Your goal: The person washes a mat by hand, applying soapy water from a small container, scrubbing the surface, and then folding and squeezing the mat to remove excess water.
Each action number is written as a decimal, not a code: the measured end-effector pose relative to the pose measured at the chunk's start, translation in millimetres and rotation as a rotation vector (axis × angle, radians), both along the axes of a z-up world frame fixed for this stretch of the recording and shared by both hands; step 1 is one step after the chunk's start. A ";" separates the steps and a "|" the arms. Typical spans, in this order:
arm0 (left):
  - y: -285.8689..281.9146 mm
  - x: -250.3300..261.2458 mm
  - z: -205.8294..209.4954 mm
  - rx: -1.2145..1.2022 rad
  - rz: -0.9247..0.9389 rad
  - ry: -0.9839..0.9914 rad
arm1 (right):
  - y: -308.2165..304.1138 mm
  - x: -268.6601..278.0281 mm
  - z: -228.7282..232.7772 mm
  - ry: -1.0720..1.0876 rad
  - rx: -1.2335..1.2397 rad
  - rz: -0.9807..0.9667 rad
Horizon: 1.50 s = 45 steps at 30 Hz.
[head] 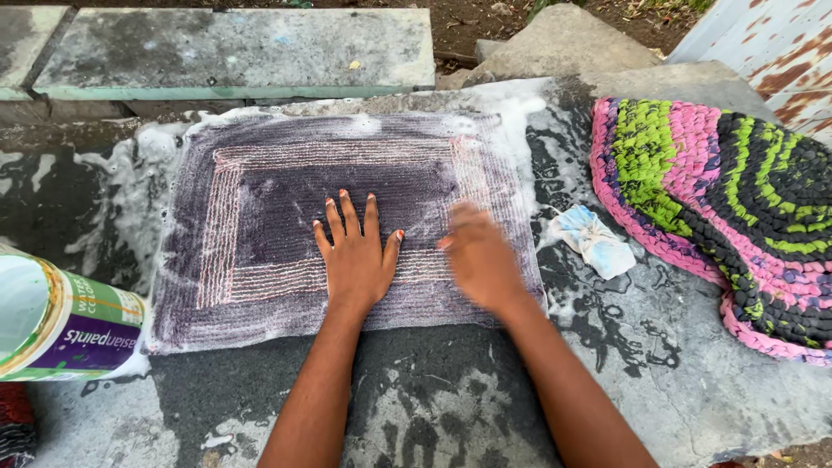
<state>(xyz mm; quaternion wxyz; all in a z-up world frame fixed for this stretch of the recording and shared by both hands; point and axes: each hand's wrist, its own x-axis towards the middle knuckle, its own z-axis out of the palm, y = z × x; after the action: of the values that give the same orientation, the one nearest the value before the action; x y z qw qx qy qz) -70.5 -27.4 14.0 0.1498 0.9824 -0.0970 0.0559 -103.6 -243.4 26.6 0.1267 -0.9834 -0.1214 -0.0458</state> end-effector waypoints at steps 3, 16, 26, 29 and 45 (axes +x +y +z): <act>1.0 -0.8 -1.4 0.009 -0.006 0.001 | 41.1 -22.1 5.7 -0.044 0.126 0.232; 1.2 0.7 -0.6 0.016 0.001 0.017 | 15.6 -10.2 2.5 0.130 0.084 -0.079; 2.1 -0.5 0.8 -0.025 -0.002 0.010 | -22.2 8.4 1.8 0.127 -0.039 -0.254; -0.1 0.5 0.6 -0.022 0.005 0.014 | -4.0 8.7 3.3 -0.147 -0.096 -0.151; 1.8 0.3 3.2 -0.058 0.010 0.020 | -6.1 2.4 9.9 0.184 -0.101 -0.288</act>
<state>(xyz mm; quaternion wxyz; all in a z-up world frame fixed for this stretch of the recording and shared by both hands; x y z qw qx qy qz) -70.2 -25.6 17.3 0.1786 0.9786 -0.0887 0.0497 -101.2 -249.5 36.6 0.0800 -0.9958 0.0308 0.0327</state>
